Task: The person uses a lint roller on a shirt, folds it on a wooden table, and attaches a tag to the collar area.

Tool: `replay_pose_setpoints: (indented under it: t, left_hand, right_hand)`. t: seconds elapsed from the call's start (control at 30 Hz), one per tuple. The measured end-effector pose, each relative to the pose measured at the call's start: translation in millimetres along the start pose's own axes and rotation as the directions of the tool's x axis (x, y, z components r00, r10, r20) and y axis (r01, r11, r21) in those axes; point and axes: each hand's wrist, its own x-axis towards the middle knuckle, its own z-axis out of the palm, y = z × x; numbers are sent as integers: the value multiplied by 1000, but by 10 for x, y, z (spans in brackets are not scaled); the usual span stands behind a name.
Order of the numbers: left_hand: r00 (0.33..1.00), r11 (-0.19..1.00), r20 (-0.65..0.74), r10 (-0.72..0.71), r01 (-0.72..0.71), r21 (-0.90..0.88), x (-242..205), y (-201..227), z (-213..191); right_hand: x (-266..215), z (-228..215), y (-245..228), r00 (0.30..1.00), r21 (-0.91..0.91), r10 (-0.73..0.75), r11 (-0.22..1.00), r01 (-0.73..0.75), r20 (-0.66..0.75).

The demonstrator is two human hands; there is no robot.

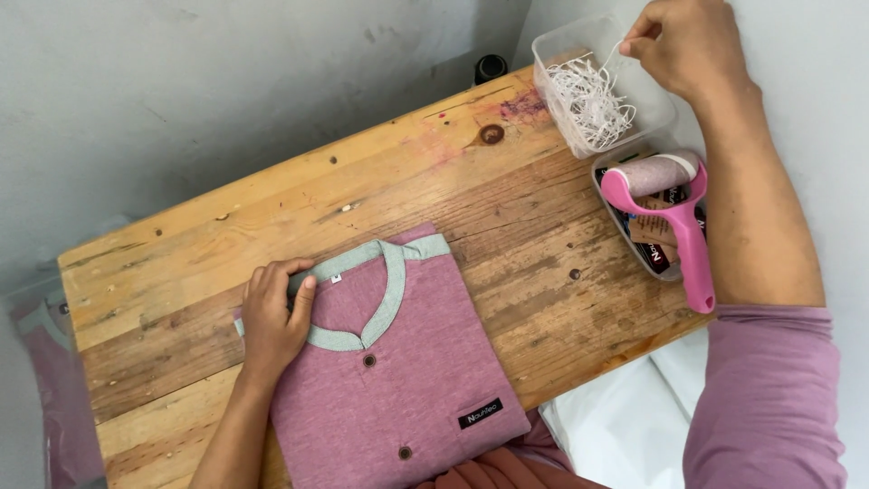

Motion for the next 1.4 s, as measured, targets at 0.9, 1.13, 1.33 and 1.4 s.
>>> replay_pose_setpoints:
  t: [0.9, 1.13, 1.33, 1.4]
  left_hand:
    - [952, 874, -255, 168, -263, -408, -149, 957, -604]
    - [967, 832, -191, 166, -241, -499, -293, 1150, -760]
    - [981, 729, -190, 29, -151, -667, -389, 1018, -809]
    - [970, 705, -242, -7, -166, -689, -361, 948, -734]
  right_hand:
    - [-675, -851, -3147, 804, 378, -579, 721, 581, -133]
    - [-940, -697, -3998, 721, 575, -681, 542, 613, -126]
    - [-953, -382, -4041, 758, 823, -498, 560, -91, 422]
    - [-1052, 96, -3870, 727, 857, -534, 495, -143, 430]
